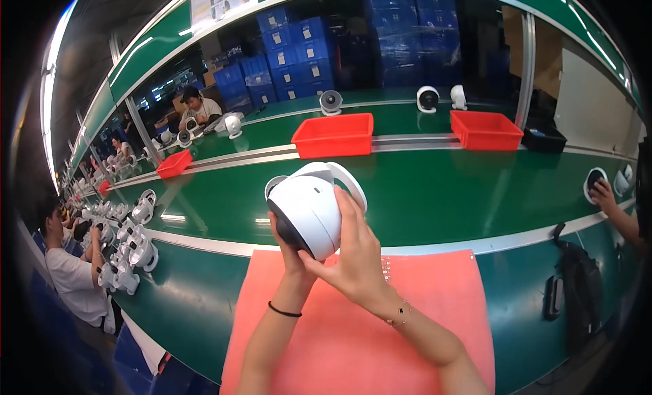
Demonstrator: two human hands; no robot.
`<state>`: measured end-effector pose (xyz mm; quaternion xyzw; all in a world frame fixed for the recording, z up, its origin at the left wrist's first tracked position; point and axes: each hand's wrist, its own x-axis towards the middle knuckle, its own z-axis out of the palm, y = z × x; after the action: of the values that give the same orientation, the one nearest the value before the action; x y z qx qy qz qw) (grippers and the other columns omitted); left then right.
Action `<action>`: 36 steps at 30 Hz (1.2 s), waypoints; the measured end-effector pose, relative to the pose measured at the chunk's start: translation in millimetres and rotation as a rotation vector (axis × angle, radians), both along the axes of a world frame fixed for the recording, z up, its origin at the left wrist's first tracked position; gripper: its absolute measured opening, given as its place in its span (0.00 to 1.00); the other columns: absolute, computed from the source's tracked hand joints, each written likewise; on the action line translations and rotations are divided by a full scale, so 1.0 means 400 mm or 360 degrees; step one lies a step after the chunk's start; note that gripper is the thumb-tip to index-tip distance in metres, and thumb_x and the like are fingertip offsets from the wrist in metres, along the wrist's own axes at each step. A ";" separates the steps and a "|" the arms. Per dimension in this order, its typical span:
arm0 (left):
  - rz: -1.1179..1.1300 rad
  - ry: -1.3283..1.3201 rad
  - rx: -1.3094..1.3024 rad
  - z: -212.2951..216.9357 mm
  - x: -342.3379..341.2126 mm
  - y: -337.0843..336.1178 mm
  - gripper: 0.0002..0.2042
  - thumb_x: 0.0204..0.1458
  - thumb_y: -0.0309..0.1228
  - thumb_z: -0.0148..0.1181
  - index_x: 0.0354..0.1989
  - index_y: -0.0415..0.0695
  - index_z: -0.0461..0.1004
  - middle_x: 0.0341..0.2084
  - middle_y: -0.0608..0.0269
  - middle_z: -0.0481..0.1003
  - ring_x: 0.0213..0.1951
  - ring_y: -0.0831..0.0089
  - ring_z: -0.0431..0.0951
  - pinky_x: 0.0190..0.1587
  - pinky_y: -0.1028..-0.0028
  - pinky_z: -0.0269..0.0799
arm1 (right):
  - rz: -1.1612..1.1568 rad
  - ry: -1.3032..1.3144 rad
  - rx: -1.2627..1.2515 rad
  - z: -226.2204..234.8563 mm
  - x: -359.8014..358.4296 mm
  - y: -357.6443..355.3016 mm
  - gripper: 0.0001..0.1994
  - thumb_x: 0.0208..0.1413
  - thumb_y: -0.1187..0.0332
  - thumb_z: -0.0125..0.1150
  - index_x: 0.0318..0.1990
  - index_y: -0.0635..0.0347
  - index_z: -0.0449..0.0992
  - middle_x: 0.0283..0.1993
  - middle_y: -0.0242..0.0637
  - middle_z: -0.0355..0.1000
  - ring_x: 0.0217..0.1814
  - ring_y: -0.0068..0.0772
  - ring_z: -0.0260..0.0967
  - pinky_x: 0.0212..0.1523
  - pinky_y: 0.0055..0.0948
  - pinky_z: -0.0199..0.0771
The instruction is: Assembling the internal components and housing for dome security cameras on an assembly line.
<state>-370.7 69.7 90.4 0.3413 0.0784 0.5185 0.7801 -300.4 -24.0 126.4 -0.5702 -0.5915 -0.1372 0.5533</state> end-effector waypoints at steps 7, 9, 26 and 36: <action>0.0063 -0.0017 0.0073 -0.001 0.093 0.057 0.33 0.50 0.61 0.36 0.58 0.51 0.55 0.54 0.59 0.60 0.54 0.61 0.64 0.53 0.61 0.62 | 0.0292 0.0317 -0.0085 -0.012 0.098 0.035 0.45 0.31 0.62 0.70 0.59 0.62 0.53 0.55 0.53 0.58 0.53 0.43 0.63 0.43 0.30 0.72; -0.0049 0.0220 0.0030 0.023 0.128 0.051 0.34 0.46 0.62 0.45 0.56 0.49 0.57 0.53 0.59 0.61 0.54 0.63 0.64 0.53 0.60 0.64 | 0.0277 0.0730 -0.0033 -0.043 0.137 0.060 0.45 0.32 0.61 0.70 0.59 0.63 0.52 0.56 0.49 0.58 0.55 0.40 0.61 0.43 0.30 0.71; 0.0046 0.0082 -0.0410 -0.282 0.175 0.235 0.25 0.47 0.28 0.56 0.53 0.35 0.54 0.52 0.52 0.57 0.56 0.59 0.58 0.60 0.61 0.55 | -0.0127 0.1916 -0.0469 -0.204 0.417 0.068 0.42 0.46 0.50 0.59 0.61 0.58 0.42 0.60 0.49 0.46 0.60 0.49 0.51 0.58 0.48 0.52; 0.0076 0.0712 -0.0308 -0.073 0.012 0.179 0.32 0.41 0.50 0.52 0.49 0.36 0.63 0.37 0.46 0.71 0.35 0.61 0.77 0.40 0.68 0.75 | -0.0457 0.0189 -0.0355 -0.034 0.319 -0.025 0.39 0.35 0.73 0.60 0.59 0.51 0.50 0.56 0.48 0.44 0.55 0.56 0.42 0.57 0.48 0.48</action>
<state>-365.7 141.1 61.1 0.3694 0.3064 0.4386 0.7598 -172.7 -34.0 112.6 -0.7137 -0.4820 -0.1144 0.4952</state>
